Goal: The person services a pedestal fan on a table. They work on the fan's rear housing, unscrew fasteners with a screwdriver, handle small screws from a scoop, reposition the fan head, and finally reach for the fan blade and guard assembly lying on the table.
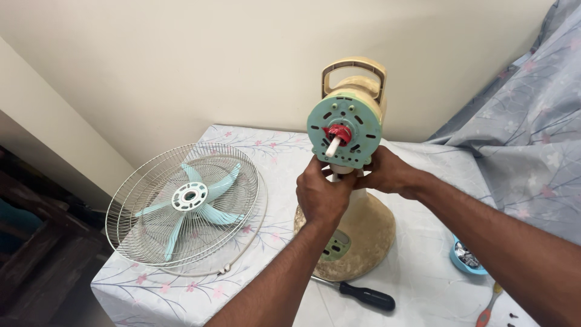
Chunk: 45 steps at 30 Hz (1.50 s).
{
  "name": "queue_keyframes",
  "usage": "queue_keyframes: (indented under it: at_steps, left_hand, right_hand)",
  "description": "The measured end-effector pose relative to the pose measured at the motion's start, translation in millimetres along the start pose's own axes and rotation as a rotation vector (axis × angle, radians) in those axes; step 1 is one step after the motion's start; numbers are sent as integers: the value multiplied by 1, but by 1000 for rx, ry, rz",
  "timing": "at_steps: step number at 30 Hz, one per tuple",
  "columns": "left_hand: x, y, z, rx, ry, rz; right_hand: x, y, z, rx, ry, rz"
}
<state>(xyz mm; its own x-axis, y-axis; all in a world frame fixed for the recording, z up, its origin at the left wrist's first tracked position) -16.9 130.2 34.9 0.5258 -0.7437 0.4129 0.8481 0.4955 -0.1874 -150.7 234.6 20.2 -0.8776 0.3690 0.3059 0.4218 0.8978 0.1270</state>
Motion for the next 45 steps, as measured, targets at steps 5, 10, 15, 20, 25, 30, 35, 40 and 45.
queue_keyframes:
  at_steps: [5,10,15,20,25,30,35,40,45]
  left_hand:
    - [-6,-4,-2,-54,28,64]
    - [-4,-6,0,-38,22,36]
    - [9,-12,4,-106,72,-30]
    - [22,-21,10,-156,220,-142]
    - [30,-23,6,-181,345,-257]
    - [37,-36,-8,-258,427,-406]
    - [43,-57,-28,-281,522,-546]
    - [46,-74,-42,-234,579,-654]
    - [49,-83,-50,-219,566,-735]
  right_hand:
    - [2,0,4,40,36,12]
    - [0,6,0,125,25,12]
    - [-7,16,-16,48,117,211]
    - [-16,25,-39,-74,370,488]
    - [-35,26,-57,-251,494,707]
    - [-58,21,-69,-340,512,810]
    - [-77,12,-73,-274,547,941]
    - [-89,6,-73,-284,596,969]
    - [-98,2,-69,-308,580,980]
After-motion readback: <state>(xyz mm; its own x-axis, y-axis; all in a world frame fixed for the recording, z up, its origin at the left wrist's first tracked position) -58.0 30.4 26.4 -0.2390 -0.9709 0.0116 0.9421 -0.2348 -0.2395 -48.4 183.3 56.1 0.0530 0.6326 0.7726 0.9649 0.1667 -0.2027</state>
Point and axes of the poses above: each hand's wrist, its own y-axis away from the middle knuckle, its own x-axis out of the back of the hand, z = x × y, the point moved 1 cm from there along -y, towards the middle knuckle, and after that the axes turned 15 degrees about -z, right-handed, at the moved point
